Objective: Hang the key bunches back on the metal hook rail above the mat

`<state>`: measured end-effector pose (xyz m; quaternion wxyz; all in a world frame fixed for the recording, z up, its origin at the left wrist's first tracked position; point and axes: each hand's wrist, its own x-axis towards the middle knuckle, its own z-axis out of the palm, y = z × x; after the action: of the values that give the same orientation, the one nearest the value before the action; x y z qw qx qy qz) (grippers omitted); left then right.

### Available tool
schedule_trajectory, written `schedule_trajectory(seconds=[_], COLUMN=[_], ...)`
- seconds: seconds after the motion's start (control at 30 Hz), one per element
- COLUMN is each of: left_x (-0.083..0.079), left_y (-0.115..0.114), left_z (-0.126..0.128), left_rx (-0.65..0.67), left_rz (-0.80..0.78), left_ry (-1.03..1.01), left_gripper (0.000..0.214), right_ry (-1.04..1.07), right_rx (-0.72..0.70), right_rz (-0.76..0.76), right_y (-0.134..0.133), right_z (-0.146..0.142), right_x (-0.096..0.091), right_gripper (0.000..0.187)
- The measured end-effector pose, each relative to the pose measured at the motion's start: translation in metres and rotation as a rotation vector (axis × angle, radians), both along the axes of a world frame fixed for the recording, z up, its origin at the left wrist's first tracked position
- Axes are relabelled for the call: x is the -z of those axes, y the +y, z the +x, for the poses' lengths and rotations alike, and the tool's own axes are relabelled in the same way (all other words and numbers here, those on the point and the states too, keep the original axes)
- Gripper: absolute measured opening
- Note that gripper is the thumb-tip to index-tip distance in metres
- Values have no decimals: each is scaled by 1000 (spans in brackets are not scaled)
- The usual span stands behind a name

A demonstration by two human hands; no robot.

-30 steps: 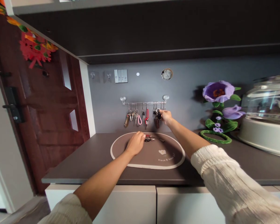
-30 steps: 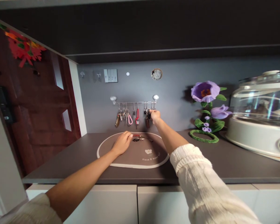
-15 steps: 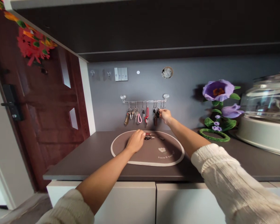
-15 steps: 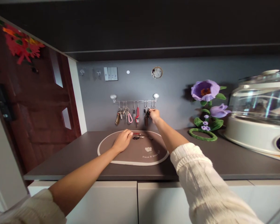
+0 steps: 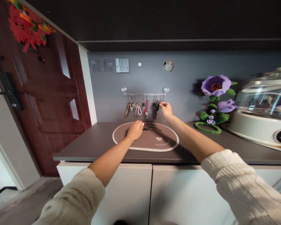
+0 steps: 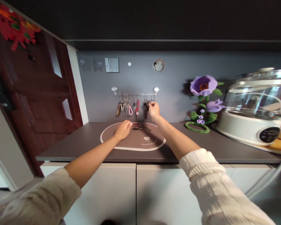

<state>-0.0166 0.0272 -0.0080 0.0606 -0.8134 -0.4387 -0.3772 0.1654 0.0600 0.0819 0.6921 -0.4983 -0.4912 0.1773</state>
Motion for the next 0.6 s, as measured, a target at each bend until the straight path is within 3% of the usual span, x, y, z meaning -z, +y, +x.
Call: schedule_trajectory(seconds=[0.17, 0.3, 0.47, 0.6], left_x=[-2, -3, -2, -1], left_y=[-2, -2, -1, 0], left_z=[-1, -2, -2, -3], left_rx=[-22, -32, -50, -68], left_rz=[-16, -36, -64, -81], left_ry=[6, 0, 8, 24], left_gripper=[29, 28, 24, 22], right_ry=[27, -7, -245, -510], right_rx=[-124, -201, -200, -238], right_rz=[-21, -31, -94, -127], right_y=[-25, -35, -40, -39], right_z=[-11, -19, -23, -24], right_x=[14, 37, 68, 79], right_gripper=[8, 9, 7, 13])
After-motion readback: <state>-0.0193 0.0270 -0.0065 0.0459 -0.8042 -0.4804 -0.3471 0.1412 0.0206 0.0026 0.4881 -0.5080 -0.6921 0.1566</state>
